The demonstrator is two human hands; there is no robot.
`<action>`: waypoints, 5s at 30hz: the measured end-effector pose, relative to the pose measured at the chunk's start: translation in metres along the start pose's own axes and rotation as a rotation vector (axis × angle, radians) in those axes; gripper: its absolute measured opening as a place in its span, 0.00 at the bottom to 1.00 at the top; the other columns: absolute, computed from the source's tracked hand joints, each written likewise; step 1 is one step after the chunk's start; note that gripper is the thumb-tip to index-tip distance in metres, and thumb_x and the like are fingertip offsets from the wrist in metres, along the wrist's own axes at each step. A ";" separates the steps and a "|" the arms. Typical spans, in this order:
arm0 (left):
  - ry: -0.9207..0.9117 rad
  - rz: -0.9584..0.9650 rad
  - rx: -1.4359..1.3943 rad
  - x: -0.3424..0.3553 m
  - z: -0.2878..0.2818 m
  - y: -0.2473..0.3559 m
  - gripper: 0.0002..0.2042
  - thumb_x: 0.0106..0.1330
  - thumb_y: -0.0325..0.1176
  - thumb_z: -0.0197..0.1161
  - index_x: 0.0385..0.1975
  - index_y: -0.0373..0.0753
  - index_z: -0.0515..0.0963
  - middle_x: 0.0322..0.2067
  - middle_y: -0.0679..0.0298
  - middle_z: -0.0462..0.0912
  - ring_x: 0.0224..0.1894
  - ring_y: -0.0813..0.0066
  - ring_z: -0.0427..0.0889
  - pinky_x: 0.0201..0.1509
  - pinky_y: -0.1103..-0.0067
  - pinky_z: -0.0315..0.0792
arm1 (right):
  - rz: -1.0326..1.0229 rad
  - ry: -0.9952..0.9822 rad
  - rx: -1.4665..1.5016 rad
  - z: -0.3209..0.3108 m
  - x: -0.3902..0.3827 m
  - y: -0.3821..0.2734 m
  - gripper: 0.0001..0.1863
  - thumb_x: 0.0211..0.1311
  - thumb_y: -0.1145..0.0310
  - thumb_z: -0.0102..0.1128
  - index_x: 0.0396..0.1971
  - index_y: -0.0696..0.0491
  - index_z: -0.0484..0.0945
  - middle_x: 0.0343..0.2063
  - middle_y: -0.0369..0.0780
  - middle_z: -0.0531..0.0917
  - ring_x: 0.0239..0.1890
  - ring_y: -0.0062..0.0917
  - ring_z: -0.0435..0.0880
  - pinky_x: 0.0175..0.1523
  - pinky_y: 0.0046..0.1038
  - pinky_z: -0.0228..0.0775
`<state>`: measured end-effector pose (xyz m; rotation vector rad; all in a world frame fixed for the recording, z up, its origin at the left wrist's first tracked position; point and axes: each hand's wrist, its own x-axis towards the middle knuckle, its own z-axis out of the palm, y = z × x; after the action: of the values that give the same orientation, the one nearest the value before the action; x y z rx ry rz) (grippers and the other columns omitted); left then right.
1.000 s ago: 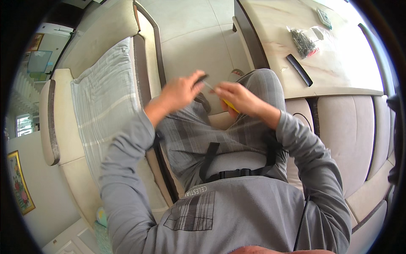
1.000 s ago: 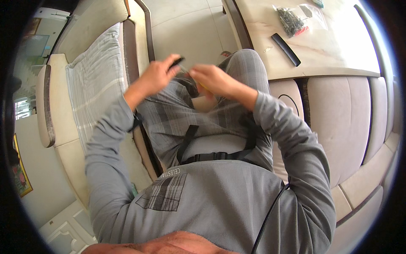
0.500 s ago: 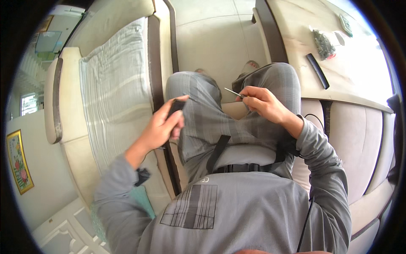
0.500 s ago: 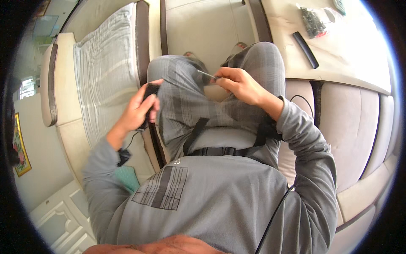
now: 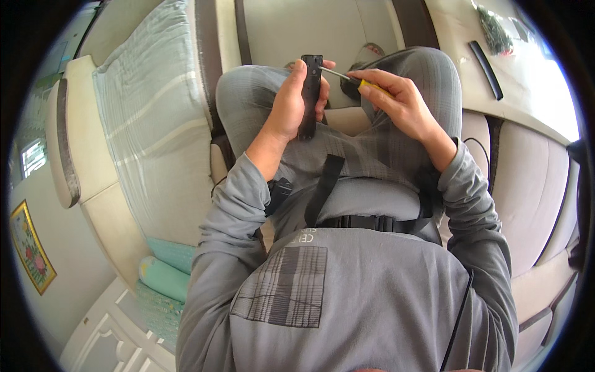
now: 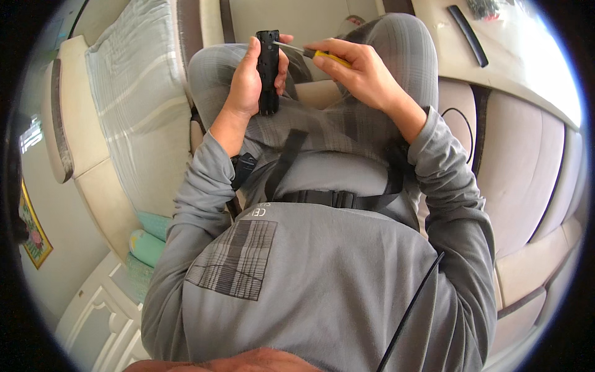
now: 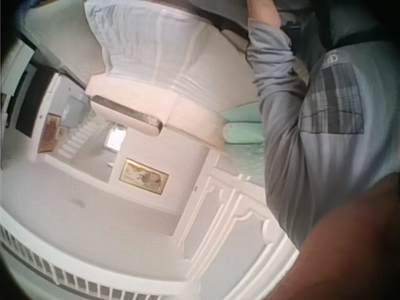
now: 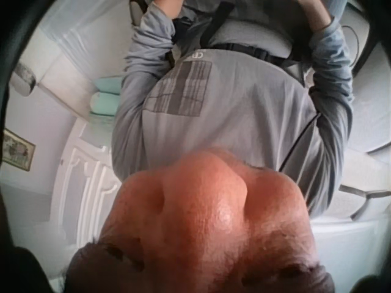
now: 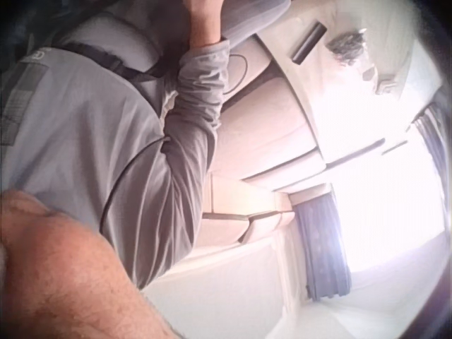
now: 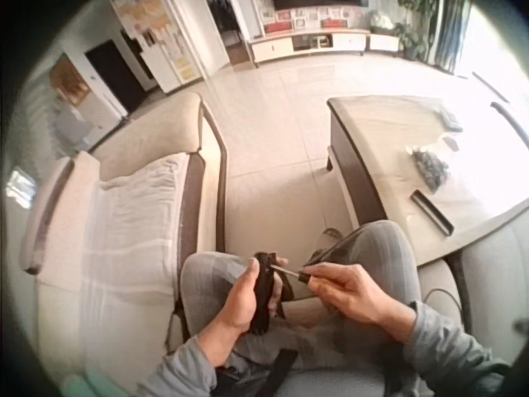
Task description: The person uses a yellow-handled screwdriver to pry open the back cover of a black remote control. They then use the screwdriver to adjust or clean the internal circuit board and buttons before reassembling the remote.
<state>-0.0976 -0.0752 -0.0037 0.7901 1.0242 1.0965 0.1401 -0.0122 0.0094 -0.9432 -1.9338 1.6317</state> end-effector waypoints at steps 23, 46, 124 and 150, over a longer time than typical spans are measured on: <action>0.056 0.211 0.380 -0.006 0.004 -0.019 0.23 0.85 0.50 0.43 0.60 0.36 0.73 0.26 0.69 0.77 0.24 0.84 0.69 0.29 0.83 0.67 | 0.174 0.049 -0.160 -0.001 0.002 0.011 0.20 0.76 0.56 0.59 0.45 0.60 0.87 0.24 0.37 0.82 0.27 0.18 0.76 0.36 0.26 0.71; -0.020 0.136 0.232 -0.006 0.002 -0.019 0.17 0.84 0.43 0.51 0.62 0.39 0.72 0.26 0.65 0.80 0.19 0.84 0.73 0.24 0.84 0.68 | -0.388 0.295 -0.513 0.012 -0.001 0.001 0.12 0.62 0.69 0.71 0.43 0.56 0.84 0.33 0.41 0.80 0.32 0.32 0.83 0.40 0.29 0.76; -0.080 0.181 0.197 -0.007 -0.009 -0.021 0.21 0.80 0.46 0.59 0.62 0.41 0.69 0.29 0.68 0.77 0.30 0.82 0.76 0.34 0.82 0.71 | -0.062 0.049 -0.041 0.006 -0.004 0.015 0.15 0.66 0.70 0.71 0.50 0.60 0.85 0.33 0.42 0.86 0.32 0.25 0.83 0.43 0.22 0.75; -0.140 0.212 0.291 -0.013 0.001 -0.014 0.32 0.84 0.59 0.34 0.65 0.36 0.70 0.30 0.61 0.83 0.22 0.83 0.75 0.29 0.85 0.69 | -0.588 0.267 -0.583 0.007 0.000 -0.003 0.16 0.61 0.75 0.72 0.50 0.56 0.86 0.30 0.38 0.78 0.26 0.26 0.80 0.31 0.28 0.72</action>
<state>-0.0940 -0.0912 -0.0125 1.2157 1.0099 1.0661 0.1347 -0.0170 0.0110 -0.6401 -2.2396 0.5950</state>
